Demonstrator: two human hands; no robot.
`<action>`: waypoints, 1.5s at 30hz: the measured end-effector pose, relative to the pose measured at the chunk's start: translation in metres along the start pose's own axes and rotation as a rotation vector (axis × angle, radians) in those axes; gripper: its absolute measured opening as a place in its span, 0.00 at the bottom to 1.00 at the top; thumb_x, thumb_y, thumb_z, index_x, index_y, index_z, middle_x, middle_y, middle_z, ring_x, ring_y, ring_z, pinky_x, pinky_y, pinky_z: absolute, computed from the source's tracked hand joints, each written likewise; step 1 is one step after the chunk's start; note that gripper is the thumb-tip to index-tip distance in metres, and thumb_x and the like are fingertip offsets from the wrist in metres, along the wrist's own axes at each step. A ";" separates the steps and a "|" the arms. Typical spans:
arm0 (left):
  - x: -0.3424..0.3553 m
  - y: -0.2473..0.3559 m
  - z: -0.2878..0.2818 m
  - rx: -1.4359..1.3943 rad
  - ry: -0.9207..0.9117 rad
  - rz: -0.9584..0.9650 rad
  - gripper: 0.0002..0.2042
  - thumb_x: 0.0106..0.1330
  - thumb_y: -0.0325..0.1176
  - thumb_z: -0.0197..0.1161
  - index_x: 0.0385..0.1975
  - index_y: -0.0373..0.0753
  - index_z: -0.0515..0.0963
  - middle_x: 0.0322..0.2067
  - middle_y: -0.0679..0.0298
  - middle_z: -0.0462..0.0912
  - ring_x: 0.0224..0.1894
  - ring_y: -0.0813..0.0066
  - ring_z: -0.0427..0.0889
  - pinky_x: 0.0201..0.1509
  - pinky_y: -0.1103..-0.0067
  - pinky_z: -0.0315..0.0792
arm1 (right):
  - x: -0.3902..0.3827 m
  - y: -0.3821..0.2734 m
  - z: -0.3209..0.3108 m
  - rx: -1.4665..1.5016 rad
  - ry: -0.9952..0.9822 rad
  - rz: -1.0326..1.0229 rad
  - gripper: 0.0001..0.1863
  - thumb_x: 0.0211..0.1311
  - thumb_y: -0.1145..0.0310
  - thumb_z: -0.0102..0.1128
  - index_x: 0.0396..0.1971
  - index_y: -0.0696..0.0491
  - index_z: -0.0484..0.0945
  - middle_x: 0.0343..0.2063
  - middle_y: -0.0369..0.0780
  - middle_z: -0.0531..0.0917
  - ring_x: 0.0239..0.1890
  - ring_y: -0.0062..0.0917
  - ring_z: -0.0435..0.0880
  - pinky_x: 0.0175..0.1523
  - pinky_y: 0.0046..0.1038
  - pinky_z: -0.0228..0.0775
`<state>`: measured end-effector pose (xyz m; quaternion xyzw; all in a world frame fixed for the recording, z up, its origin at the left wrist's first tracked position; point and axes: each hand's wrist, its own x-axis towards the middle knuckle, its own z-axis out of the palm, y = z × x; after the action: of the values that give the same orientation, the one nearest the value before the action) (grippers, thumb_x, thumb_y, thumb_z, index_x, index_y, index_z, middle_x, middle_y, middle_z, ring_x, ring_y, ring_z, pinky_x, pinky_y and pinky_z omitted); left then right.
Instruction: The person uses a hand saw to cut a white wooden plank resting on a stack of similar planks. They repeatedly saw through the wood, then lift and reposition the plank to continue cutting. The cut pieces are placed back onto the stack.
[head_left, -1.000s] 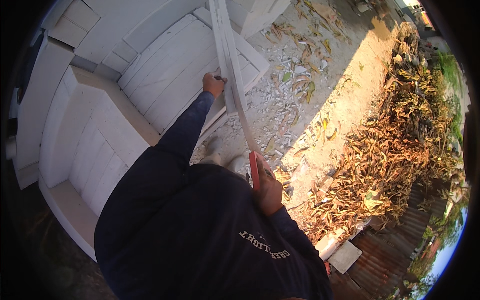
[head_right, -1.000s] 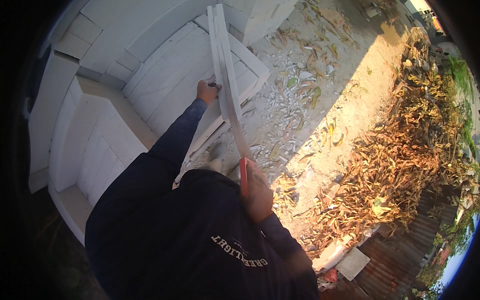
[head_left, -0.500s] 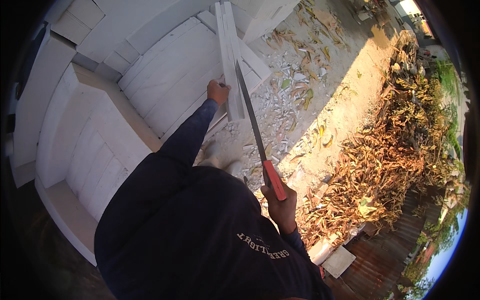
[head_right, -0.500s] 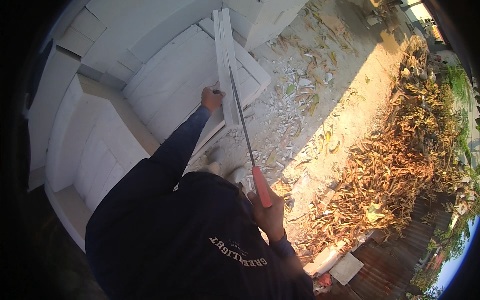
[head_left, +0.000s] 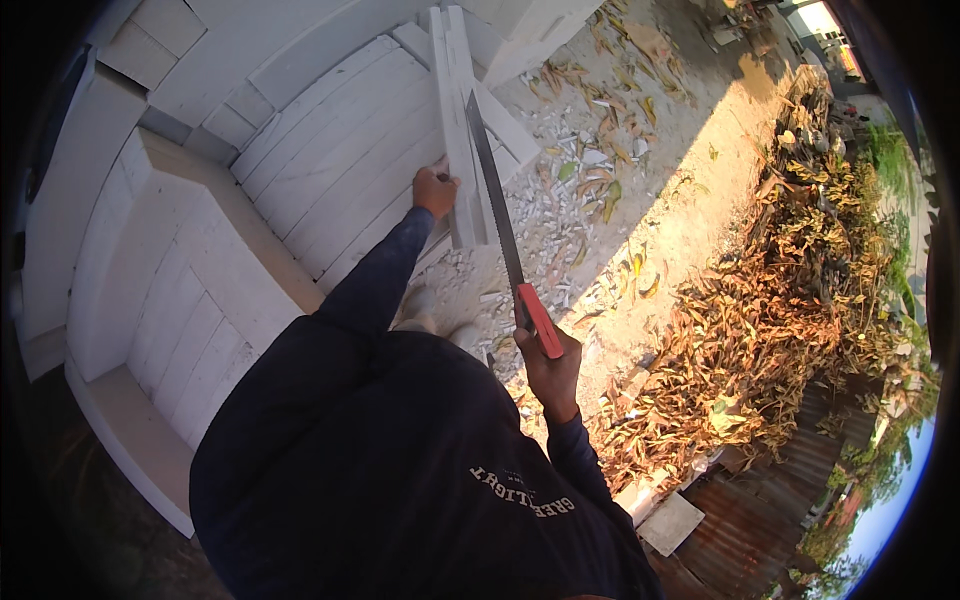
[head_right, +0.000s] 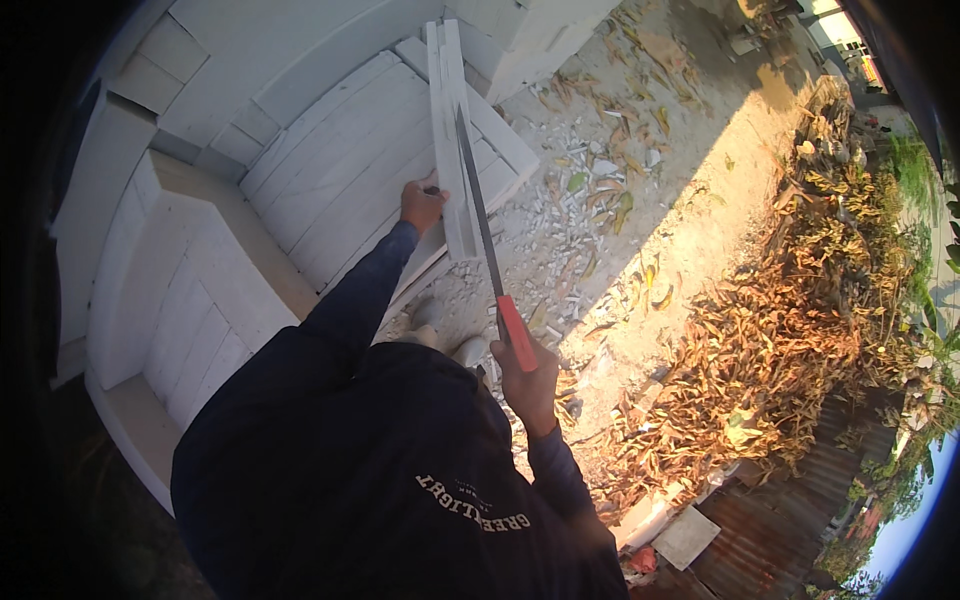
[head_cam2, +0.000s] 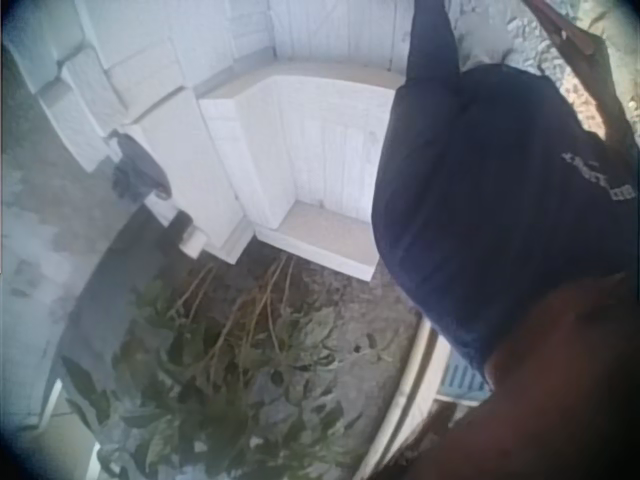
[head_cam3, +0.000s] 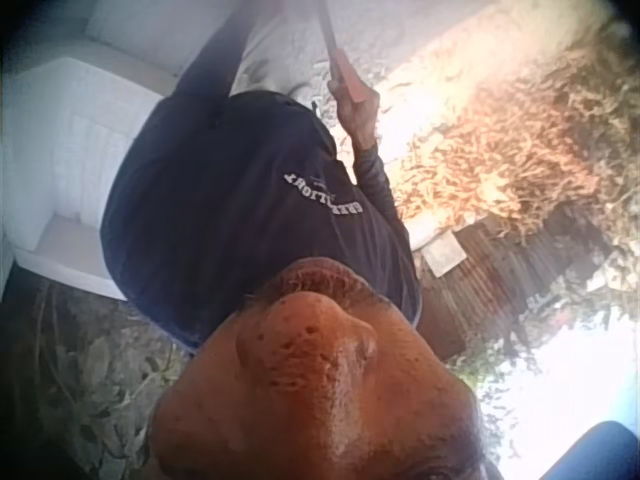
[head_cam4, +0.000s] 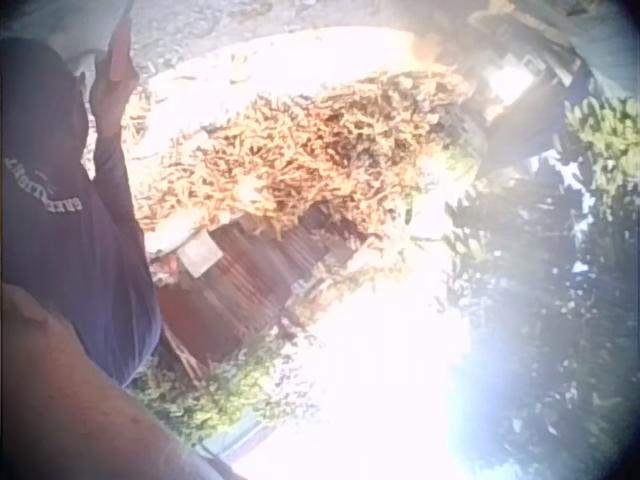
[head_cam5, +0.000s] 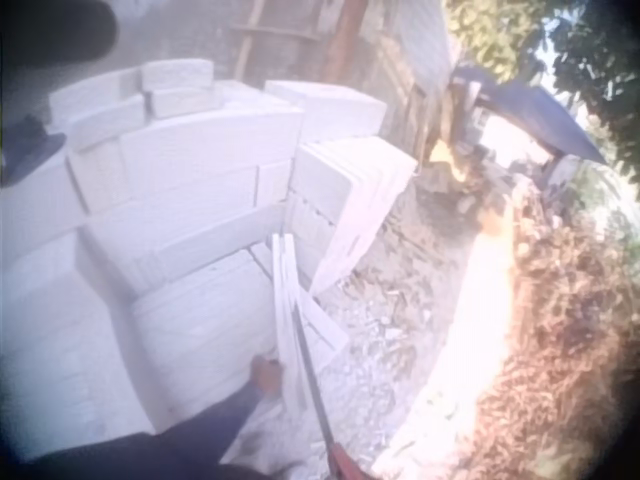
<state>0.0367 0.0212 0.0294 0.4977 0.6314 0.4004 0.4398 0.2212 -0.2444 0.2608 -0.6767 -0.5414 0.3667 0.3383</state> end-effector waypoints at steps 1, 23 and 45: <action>0.001 -0.002 0.001 0.006 -0.001 0.001 0.30 0.58 0.25 0.68 0.65 0.33 0.75 0.28 0.64 0.83 0.30 0.76 0.79 0.39 0.77 0.76 | 0.002 0.002 0.001 -0.027 -0.020 -0.001 0.20 0.63 0.73 0.67 0.54 0.62 0.81 0.27 0.48 0.85 0.30 0.24 0.84 0.36 0.30 0.75; -0.004 0.005 -0.004 -0.032 -0.015 -0.013 0.31 0.60 0.23 0.70 0.66 0.31 0.73 0.27 0.64 0.83 0.29 0.79 0.80 0.36 0.78 0.77 | 0.012 0.005 0.003 -0.210 -0.094 -0.099 0.19 0.60 0.73 0.67 0.50 0.61 0.79 0.30 0.49 0.83 0.31 0.35 0.82 0.38 0.35 0.74; -0.001 0.002 0.001 0.006 -0.015 -0.017 0.31 0.55 0.27 0.71 0.64 0.31 0.76 0.32 0.51 0.87 0.33 0.68 0.85 0.42 0.74 0.77 | 0.020 -0.004 -0.024 -0.054 -0.197 0.065 0.09 0.63 0.72 0.67 0.25 0.59 0.79 0.19 0.40 0.78 0.21 0.26 0.78 0.29 0.30 0.69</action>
<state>0.0380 0.0211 0.0312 0.4969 0.6334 0.3909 0.4463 0.2424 -0.2253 0.2737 -0.6634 -0.5595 0.4276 0.2531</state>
